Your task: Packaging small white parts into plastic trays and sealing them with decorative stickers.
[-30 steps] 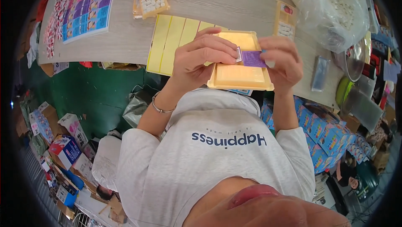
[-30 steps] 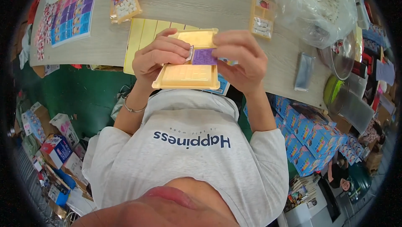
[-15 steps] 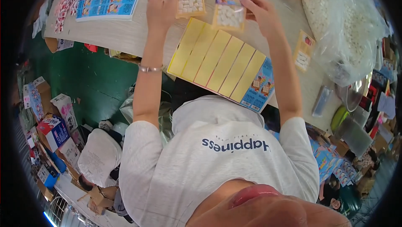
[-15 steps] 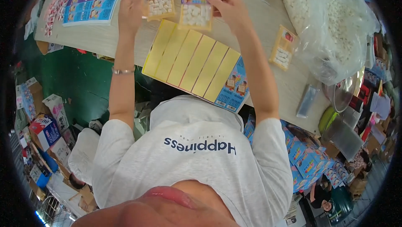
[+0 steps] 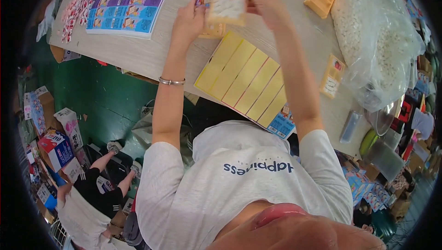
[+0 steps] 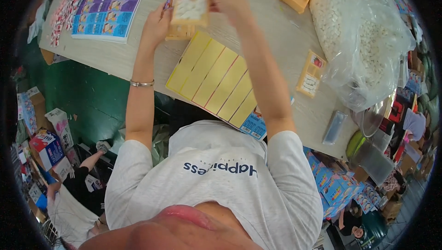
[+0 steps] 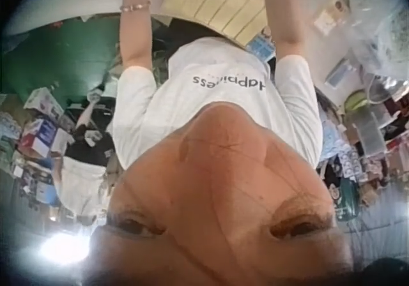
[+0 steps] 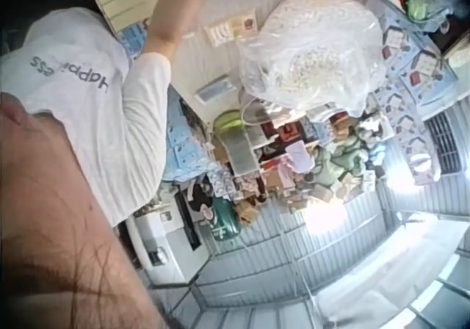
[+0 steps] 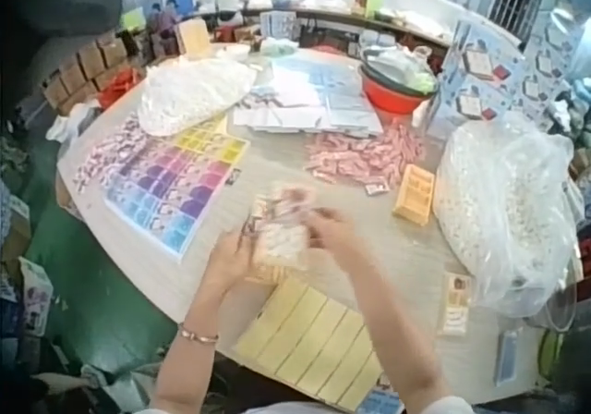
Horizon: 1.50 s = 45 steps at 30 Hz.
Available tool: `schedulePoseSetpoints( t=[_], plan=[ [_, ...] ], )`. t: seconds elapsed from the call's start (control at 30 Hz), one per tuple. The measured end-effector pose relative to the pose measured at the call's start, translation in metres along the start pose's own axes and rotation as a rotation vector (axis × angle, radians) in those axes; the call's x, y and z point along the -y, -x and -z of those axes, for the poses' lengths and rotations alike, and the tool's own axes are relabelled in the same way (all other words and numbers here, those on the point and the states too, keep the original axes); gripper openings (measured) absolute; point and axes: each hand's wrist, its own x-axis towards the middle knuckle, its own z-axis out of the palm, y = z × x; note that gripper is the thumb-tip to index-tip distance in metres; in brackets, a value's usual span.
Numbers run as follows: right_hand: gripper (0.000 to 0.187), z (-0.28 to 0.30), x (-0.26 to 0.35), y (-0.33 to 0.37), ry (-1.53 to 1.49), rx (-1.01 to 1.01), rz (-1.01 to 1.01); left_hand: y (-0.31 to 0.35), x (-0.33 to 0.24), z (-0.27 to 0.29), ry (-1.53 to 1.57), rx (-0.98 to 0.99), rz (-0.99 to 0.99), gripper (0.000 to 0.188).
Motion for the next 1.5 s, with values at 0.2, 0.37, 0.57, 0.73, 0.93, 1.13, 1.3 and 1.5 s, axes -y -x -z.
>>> schedulePoseSetpoints(
  t=[0.2, 0.37, 0.57, 0.73, 0.93, 1.13, 1.3, 1.5],
  plan=[
    [0.047, -0.041, -0.060, -0.008, 0.787, -0.551, 0.255, -0.005, -0.005, 0.017, 0.211, 0.084, 0.280, 0.050],
    [0.053, -0.047, -0.038, 0.006, 0.639, -0.208, 0.044, 0.002, -0.037, -0.024, -0.137, -0.108, 0.074, 0.049],
    [0.056, -0.037, -0.019, -0.059, 0.661, -0.414, -0.040, -0.122, -0.002, -0.040, -0.086, 0.312, -0.187, 0.045],
    [0.045, 0.006, -0.015, 0.063, 0.904, -0.570, 0.304, -0.123, 0.020, -0.039, -0.101, 0.059, -0.042, 0.054],
    [0.051, 0.141, -0.061, 0.275, 1.518, -0.796, -0.119, 0.056, -0.129, -0.059, 0.047, 0.118, -0.582, 0.039],
    [0.052, 0.105, -0.072, 0.234, 1.518, -0.692, 0.025, 0.146, -0.163, -0.095, -0.243, 0.440, -0.559, 0.074],
    [0.044, 0.099, -0.065, 0.245, 1.411, -0.584, 0.267, 0.155, -0.138, -0.081, -0.226, 0.386, -0.459, 0.064],
    [0.026, 0.091, -0.082, 0.257, 1.245, -0.295, 0.509, 0.146, -0.144, -0.084, -0.106, 0.392, -0.541, 0.040]
  ],
)
